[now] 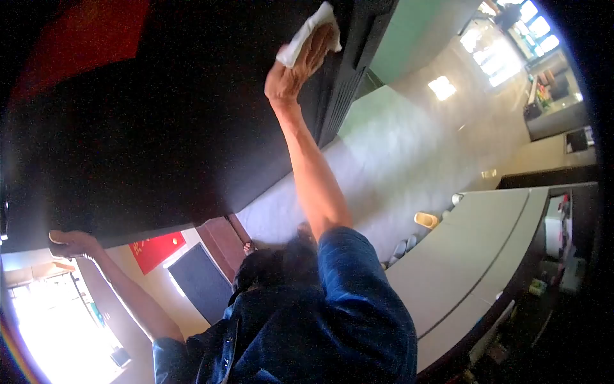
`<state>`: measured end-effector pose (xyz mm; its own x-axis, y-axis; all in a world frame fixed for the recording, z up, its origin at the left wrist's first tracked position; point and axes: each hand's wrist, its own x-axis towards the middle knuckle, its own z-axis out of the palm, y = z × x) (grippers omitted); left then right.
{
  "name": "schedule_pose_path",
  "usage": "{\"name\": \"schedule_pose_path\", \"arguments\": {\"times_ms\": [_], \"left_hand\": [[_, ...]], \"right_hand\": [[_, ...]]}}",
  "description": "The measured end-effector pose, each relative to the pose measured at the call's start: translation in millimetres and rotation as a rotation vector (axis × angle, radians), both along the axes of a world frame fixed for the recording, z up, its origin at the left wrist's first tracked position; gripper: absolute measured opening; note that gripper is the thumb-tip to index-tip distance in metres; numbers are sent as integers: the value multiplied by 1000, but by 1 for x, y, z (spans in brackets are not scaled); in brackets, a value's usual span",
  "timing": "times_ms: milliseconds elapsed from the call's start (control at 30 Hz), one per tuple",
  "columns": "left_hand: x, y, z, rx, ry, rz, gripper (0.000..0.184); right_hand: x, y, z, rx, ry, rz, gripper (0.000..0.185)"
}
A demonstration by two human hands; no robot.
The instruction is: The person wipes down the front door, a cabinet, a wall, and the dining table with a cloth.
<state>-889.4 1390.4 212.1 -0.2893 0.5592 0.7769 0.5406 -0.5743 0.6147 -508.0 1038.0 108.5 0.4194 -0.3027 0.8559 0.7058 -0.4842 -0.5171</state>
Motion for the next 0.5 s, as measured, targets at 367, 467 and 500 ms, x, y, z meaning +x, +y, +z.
{"name": "schedule_pose_path", "arguments": {"times_ms": [367,467,500], "left_hand": [[-6,12,-6,88,-33,-82,51],[-2,6,-7,198,-52,-160,57],[4,-3,-2,213,-78,-172,61]], "right_hand": [[-12,21,-239,1507,883,435,40],[-47,60,-209,1455,900,395,32],[-69,83,-208,1422,918,390,30]]}}
